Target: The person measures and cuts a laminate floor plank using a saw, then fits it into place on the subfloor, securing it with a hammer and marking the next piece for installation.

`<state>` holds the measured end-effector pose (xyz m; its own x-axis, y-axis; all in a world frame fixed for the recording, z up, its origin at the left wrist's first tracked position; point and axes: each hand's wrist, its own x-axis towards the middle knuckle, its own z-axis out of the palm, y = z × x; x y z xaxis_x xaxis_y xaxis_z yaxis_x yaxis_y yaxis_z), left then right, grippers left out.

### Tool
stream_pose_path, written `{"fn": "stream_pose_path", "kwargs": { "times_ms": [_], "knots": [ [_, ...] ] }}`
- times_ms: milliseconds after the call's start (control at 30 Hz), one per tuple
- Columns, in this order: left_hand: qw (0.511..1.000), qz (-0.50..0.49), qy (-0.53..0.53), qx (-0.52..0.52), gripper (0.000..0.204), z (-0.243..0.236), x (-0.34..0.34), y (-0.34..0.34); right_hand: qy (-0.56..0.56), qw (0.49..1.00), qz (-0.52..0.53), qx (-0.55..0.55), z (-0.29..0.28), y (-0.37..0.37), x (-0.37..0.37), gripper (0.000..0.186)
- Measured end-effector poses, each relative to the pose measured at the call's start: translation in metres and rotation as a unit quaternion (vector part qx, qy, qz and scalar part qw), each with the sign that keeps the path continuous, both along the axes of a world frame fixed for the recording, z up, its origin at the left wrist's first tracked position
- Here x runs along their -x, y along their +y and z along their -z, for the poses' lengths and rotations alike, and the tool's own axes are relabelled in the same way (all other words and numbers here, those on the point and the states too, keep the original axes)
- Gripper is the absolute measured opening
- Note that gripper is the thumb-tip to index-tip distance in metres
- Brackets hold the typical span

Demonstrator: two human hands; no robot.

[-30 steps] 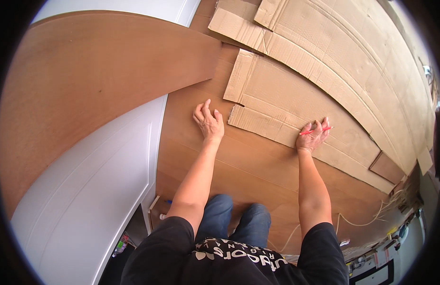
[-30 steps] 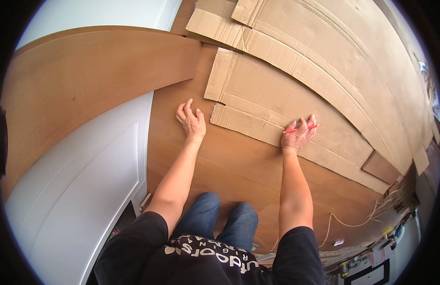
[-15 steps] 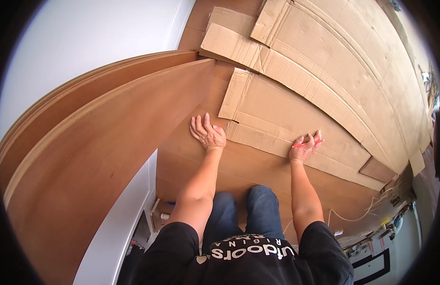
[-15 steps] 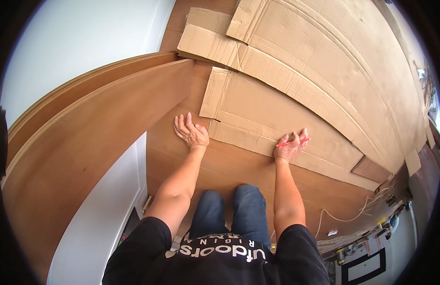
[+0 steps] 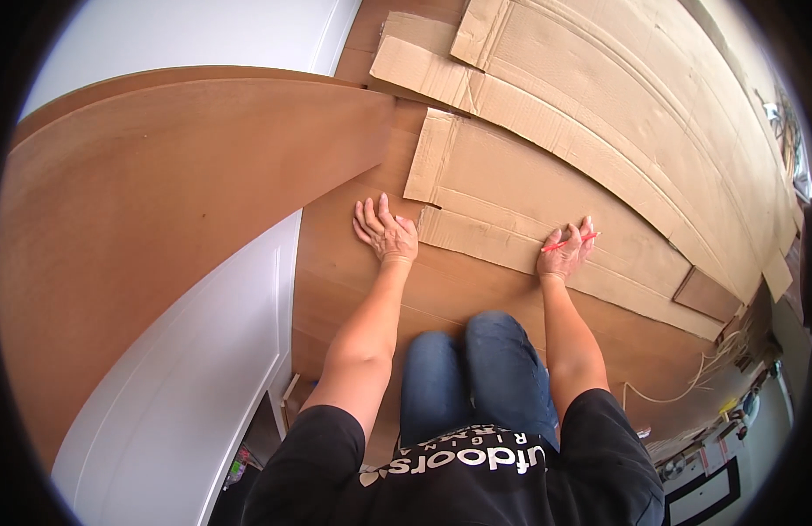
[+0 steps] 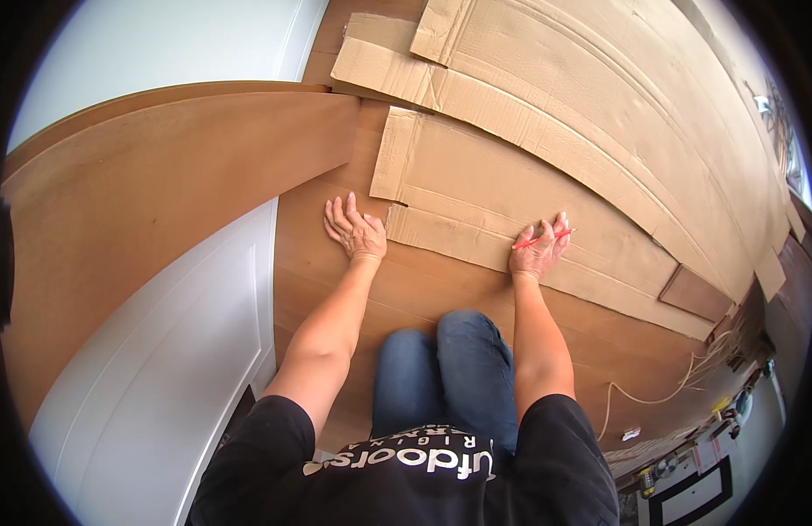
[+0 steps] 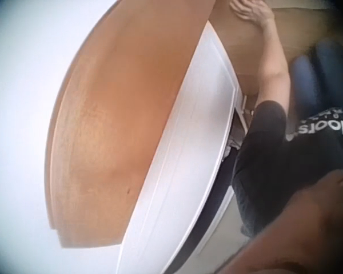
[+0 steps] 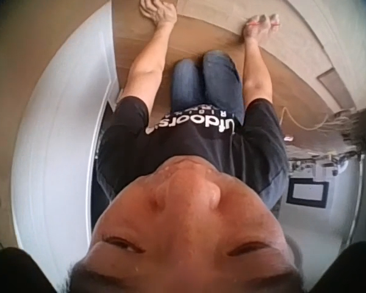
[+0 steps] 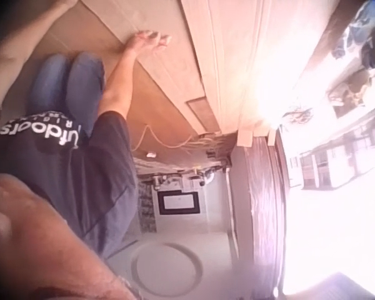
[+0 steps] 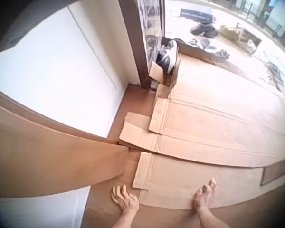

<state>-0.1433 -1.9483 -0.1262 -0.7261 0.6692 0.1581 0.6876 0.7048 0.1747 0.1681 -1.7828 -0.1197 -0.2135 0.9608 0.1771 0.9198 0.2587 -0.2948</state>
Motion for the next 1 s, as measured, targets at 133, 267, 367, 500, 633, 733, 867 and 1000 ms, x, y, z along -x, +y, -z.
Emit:
{"fn": "stream_pose_path", "kwargs": {
  "times_ms": [133, 267, 367, 500, 633, 733, 867, 1000],
  "knots": [
    [0.972, 0.045, -0.209, 0.094, 0.067, -0.038, 0.008, -0.032, -0.019, 1.000, -0.010, 0.014, -0.009, -0.009, 0.000, 0.044],
    [0.842, -0.071, -0.533, 0.040, 0.046, -0.094, 0.021, -0.101, -0.003, 0.999, 0.033, -0.003, 0.002, -0.024, -0.015, 0.037],
    [0.899, -0.090, -0.427, -0.034, 0.040, -0.127, -0.051, -0.202, -0.003, 0.999, 0.019, -0.038, 0.002, -0.021, -0.028, 0.035],
    [0.840, -0.320, -0.438, 0.012, 0.037, -0.149, -0.242, -0.399, 0.030, 0.998, 0.027, 0.057, -0.003, -0.024, -0.014, 0.028],
    [0.745, -0.399, -0.525, 0.103, 0.063, -0.184, -0.446, -0.507, 0.027, 0.987, -0.023, 0.159, -0.022, -0.020, -0.022, 0.030],
    [0.597, -0.547, -0.587, -0.010, 0.078, -0.210, -0.511, -0.462, -0.011, 0.980, -0.099, 0.173, -0.029, 0.025, -0.053, 0.043],
    [0.490, -0.633, -0.506, -0.322, 0.092, -0.257, -0.538, -0.394, -0.032, 0.951, -0.195, 0.239, -0.032, 0.026, -0.086, 0.054],
    [0.581, -0.586, -0.484, -0.292, 0.092, -0.218, -0.492, -0.400, -0.006, 0.946, -0.191, 0.262, -0.038, 0.034, -0.102, 0.055]
  ]
}}
